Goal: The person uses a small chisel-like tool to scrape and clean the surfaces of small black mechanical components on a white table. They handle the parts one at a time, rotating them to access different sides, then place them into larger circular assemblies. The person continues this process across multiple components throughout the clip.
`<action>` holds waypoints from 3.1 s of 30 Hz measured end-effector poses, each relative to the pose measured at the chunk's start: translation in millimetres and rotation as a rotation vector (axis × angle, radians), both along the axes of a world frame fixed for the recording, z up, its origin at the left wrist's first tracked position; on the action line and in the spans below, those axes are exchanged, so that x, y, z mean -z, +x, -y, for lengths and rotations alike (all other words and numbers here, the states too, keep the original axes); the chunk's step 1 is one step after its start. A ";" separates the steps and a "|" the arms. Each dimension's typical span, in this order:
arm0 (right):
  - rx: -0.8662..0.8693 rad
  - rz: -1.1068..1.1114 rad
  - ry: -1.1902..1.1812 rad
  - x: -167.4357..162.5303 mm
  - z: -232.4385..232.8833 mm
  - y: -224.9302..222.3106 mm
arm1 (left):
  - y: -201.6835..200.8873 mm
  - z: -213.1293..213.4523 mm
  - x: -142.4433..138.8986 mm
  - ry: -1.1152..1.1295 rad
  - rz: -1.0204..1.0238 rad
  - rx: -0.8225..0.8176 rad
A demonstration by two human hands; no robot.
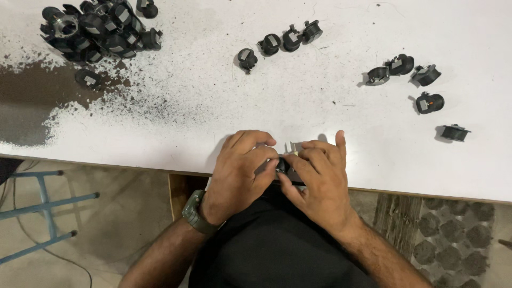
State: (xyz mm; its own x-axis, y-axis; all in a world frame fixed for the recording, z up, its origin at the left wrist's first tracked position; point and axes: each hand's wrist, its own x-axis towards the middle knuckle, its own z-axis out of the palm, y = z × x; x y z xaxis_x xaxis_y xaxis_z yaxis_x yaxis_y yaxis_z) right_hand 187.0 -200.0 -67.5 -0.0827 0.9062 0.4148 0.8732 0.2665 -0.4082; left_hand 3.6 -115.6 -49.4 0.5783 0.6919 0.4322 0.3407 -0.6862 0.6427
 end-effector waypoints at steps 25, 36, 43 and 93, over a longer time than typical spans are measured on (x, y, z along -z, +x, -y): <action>-0.049 -0.029 -0.026 -0.4 2.9 0.1 | -12.2 10.5 4.8 0.220 -0.191 0.065; 0.008 -0.080 0.046 5.5 8.5 0.8 | -9.4 16.1 7.0 -0.242 -0.065 -0.032; -0.119 -0.322 0.168 25.8 32.2 -14.5 | -9.3 26.5 10.1 -0.241 0.077 -0.065; 0.081 -0.045 -0.067 -16.4 -2.8 15.2 | 3.9 -14.6 -48.8 -0.026 -0.146 0.279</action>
State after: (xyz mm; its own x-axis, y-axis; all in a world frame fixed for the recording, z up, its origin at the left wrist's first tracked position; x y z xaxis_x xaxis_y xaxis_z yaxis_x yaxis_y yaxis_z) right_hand 202.2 -197.2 -51.0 0.0094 0.9349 0.3549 0.8711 0.1666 -0.4619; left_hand 7.5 -101.0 -0.6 0.8018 0.5076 0.3154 0.2314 -0.7503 0.6193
